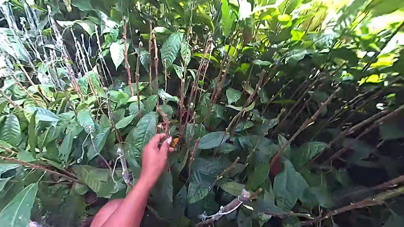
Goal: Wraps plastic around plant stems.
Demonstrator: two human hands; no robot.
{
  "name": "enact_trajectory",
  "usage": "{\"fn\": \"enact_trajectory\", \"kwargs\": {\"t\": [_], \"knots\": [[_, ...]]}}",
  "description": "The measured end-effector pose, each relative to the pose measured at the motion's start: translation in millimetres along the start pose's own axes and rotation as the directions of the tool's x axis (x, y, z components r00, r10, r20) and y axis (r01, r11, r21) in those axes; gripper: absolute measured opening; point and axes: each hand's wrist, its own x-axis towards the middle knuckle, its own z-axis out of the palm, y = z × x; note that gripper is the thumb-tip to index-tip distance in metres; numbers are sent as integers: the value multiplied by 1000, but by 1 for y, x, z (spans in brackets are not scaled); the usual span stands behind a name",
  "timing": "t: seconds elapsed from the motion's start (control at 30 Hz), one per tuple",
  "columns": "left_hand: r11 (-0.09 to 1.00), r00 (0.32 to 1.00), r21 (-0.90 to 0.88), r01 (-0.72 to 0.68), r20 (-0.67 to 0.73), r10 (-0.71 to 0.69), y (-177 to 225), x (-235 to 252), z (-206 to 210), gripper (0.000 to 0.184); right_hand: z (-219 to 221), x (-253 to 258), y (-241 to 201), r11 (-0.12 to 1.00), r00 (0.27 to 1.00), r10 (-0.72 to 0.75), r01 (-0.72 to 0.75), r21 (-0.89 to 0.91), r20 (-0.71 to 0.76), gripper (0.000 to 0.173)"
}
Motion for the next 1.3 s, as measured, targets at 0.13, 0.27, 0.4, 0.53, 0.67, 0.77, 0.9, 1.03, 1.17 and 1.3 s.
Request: {"fn": "enact_trajectory", "kwargs": {"t": [0.13,0.27,0.4,0.53,0.67,0.77,0.9,1.03,1.17,1.3], "knots": [[992,994,-83,-98,-50,94,-22,-8,-25,22,38,82,-2,989,988,150,-150,17,-21,19],[961,992,-252,-117,9,123,-36,-13,-48,18,55,154,18,945,933,327,-325,39,-148,22],[929,991,-365,-60,87,98,-47,-16,-65,18,58,190,36,939,895,337,-341,38,-291,20],[859,984,-512,27,164,67,-53,-16,-72,15,59,211,41,961,891,271,-272,50,-364,14],[779,958,-617,109,275,84,-56,-15,-70,21,56,234,49,886,939,182,-285,-366,-290,19],[689,932,-697,200,352,87,-59,-14,-66,25,54,249,54,448,942,326,-228,-865,-79,24],[620,915,-713,328,404,-19,-51,-10,-58,22,57,259,53,94,847,476,218,-971,236,22],[601,925,-731,323,379,-37,-49,-10,-51,6,56,270,50,21,767,587,304,-953,258,20],[692,963,-689,214,268,-31,-44,-14,-44,21,59,271,46,-39,762,623,257,-966,178,21],[839,983,-545,18,161,83,-50,-13,-39,20,56,270,42,-68,750,661,106,-992,35,20]]}}
